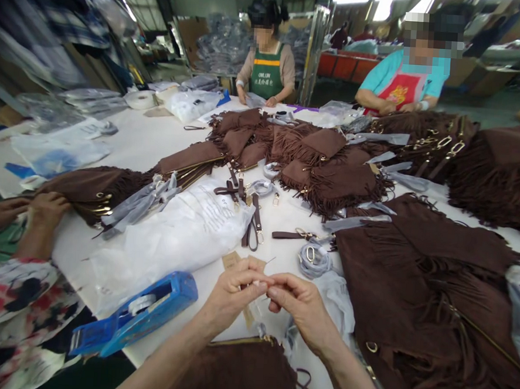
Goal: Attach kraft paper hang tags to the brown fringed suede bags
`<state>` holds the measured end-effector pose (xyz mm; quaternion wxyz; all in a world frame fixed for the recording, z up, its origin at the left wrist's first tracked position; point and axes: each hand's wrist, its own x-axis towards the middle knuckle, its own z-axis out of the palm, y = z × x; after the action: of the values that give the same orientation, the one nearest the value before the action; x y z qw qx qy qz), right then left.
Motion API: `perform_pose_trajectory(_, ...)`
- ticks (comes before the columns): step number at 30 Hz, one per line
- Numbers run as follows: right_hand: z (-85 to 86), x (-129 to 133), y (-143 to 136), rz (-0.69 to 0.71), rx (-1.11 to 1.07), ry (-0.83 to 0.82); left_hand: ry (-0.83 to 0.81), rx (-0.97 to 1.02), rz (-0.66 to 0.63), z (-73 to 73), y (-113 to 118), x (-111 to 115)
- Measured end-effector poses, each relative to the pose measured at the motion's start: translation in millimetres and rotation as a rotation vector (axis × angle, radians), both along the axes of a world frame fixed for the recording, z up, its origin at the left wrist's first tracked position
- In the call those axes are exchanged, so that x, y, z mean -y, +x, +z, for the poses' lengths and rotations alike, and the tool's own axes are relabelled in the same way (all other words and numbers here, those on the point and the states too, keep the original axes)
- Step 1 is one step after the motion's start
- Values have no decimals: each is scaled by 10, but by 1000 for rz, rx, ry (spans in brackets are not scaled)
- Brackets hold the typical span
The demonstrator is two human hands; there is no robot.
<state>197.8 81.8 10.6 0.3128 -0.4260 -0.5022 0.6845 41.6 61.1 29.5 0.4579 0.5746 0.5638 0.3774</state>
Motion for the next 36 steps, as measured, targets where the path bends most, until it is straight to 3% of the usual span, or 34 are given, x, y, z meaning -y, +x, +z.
perform_pose_trajectory(3,-46,71,139,-34,202,107,-65,2,60,-168,1,135)
perform_pose_trajectory(5,-50,134,283,-163,305,175,-128,-133,122,-284,-7,281)
perform_pose_trajectory(7,-48,207,458,-334,367,204,-191,-304,99,-389,-7,446)
perform_pose_trajectory(11,-89,387,738,-500,438,194,-123,-479,-178,-524,110,661)
perform_pose_trajectory(14,-194,562,753,-439,435,203,-80,-566,-412,-553,293,631)
perform_pose_trajectory(16,-295,697,689,-379,414,199,-156,-647,-473,-550,395,555)
perform_pose_trajectory(19,-444,904,560,-333,403,133,-289,-691,-445,-536,443,451)
perform_pose_trajectory(24,-542,1119,378,-424,365,116,-432,-505,-250,-545,342,444)
perform_pose_trajectory(30,-510,1147,249,-501,436,384,-479,-438,-186,-510,318,529)
perform_pose_trajectory(36,-564,1153,252,-312,546,717,-481,-459,-181,-463,337,579)
